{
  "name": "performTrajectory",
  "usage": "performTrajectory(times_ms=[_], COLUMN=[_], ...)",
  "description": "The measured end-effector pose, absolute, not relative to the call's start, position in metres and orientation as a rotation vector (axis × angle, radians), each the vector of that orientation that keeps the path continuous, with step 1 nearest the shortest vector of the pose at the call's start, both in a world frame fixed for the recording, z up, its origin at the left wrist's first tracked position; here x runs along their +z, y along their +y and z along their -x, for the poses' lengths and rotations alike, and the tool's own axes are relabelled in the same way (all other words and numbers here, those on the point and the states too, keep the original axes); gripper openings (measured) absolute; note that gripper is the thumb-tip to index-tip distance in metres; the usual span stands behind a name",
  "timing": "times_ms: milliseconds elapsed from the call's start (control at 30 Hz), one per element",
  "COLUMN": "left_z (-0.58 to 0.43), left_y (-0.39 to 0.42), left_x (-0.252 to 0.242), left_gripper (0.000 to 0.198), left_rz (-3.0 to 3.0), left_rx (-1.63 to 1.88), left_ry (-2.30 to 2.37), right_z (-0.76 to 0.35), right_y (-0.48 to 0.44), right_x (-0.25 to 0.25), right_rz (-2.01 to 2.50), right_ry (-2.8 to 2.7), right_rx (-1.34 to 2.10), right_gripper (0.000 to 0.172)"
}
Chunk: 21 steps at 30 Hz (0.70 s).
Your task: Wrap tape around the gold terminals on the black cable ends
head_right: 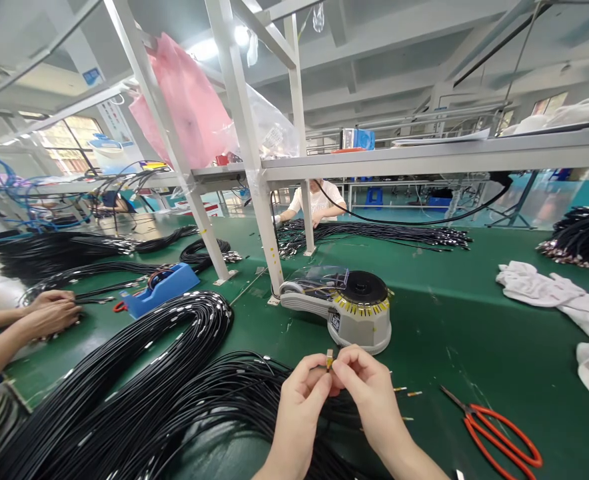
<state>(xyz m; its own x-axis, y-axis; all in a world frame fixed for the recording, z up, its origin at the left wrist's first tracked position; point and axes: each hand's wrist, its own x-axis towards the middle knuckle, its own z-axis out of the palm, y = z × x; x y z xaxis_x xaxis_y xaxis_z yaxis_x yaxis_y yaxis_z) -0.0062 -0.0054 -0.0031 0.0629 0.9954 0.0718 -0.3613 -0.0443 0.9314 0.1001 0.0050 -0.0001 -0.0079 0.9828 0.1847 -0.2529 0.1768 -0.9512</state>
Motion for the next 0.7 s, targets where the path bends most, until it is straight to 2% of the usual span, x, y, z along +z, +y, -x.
performTrajectory(times_ms=[700], left_z=[0.0044], left_y=[-0.0056], left_x=[-0.007], left_gripper=[0.017], left_rz=[-1.026], left_rx=[1.366], left_ry=[0.847], right_z=[-0.1002], right_y=[0.0094], right_x=[-0.0069], right_rz=[0.947], right_ry=[-1.092], right_rx=[1.197], right_gripper=[0.019])
